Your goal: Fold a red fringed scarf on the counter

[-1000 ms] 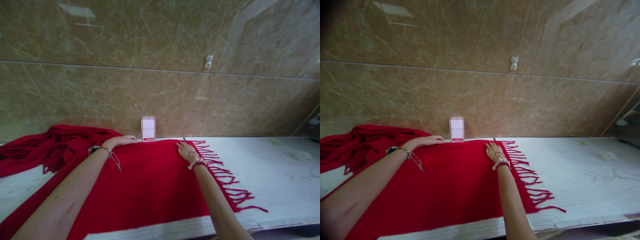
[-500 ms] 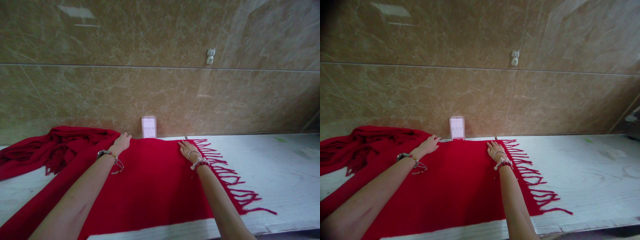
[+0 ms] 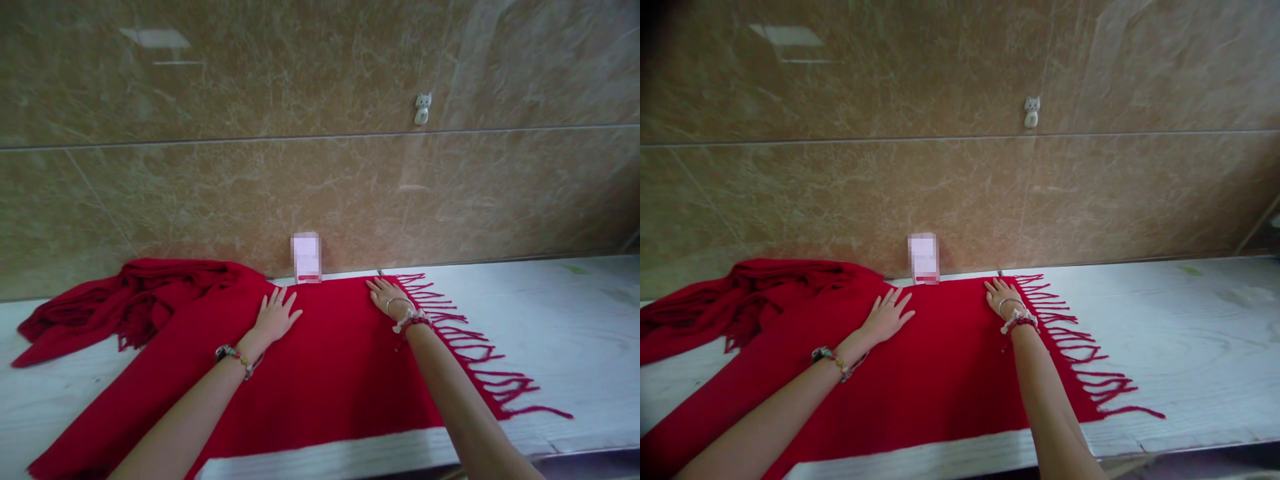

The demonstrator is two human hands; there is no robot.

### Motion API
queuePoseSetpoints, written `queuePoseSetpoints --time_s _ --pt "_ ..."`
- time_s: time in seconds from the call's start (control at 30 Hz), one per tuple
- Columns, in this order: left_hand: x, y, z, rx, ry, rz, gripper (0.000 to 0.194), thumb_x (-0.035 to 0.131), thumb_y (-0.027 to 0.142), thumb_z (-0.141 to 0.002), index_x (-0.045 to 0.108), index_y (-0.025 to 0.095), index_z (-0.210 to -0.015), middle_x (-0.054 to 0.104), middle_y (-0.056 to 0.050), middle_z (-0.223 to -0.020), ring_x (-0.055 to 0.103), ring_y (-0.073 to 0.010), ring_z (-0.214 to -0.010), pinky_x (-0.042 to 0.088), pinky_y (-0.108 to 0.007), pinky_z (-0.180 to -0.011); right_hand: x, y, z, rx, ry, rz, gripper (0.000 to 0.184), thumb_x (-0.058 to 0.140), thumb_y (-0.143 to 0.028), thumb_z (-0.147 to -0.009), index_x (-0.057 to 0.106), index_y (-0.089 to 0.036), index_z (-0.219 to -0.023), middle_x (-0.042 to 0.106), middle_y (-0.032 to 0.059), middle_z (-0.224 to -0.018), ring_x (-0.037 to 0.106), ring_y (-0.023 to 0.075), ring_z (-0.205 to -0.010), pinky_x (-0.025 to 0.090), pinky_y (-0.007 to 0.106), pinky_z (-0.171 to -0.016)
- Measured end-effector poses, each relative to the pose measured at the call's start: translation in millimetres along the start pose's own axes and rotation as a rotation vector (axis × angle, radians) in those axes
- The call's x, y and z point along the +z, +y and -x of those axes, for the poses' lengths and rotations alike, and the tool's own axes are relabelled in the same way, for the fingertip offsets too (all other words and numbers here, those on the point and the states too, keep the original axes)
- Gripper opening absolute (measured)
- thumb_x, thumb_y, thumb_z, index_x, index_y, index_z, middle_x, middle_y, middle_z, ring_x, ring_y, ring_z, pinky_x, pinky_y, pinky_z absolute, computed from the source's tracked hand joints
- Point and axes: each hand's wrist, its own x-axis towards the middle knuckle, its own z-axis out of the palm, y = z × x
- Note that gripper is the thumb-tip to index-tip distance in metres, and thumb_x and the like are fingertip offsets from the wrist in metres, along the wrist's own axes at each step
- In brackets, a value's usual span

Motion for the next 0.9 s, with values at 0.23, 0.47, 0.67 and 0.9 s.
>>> queuePoseSetpoints --time_s 0.23,0.47,0.67,0.9 --pt "12.4 21.1 12.1 -0.011 -0.077 0.054 0.060 0.024 0.052 -0.088 0.027 0.019 -0.138 0.022 -0.013 -0.145 0.020 -0.0307 -0.132 0.019 -0.047 -0.105 1.0 16.8 4.9 0.018 -0.039 0.003 0.048 0.022 -0.032 -0.092 0.027 -0.025 -0.139 0.025 0.0040 -0.146 0.022 0.0225 -0.133 0.022 0.043 -0.106" --pt "11.7 33.9 6.4 -0.044 -0.071 0.040 0.060 0.024 0.051 -0.088 0.028 0.018 -0.138 0.022 -0.015 -0.145 0.020 -0.0330 -0.132 0.019 -0.049 -0.105 8.8 29.3 0.1 0.007 -0.037 0.045 0.049 0.020 -0.036 -0.092 0.025 -0.027 -0.139 0.022 0.0037 -0.147 0.020 0.0226 -0.133 0.022 0.045 -0.105" --pt "13.3 57.1 -2.1 -0.027 -0.072 0.045 0.060 0.024 0.045 -0.089 0.029 0.009 -0.137 0.024 -0.021 -0.143 0.020 -0.0339 -0.132 0.022 -0.045 -0.105 17.2 53.0 -2.5 0.012 -0.030 0.061 0.050 0.018 -0.037 -0.091 0.022 -0.027 -0.140 0.023 0.0042 -0.147 0.019 0.0228 -0.133 0.024 0.047 -0.104" --pt "22.1 65.3 -10.0 0.009 -0.010 0.111 0.059 0.027 0.046 -0.089 0.031 0.013 -0.137 0.024 -0.017 -0.144 0.019 -0.0330 -0.132 0.020 -0.045 -0.106 23.4 80.1 -1.7 0.000 -0.012 0.050 0.050 0.020 -0.036 -0.092 0.022 -0.026 -0.140 0.023 0.0050 -0.147 0.018 0.0223 -0.134 0.021 0.046 -0.105"
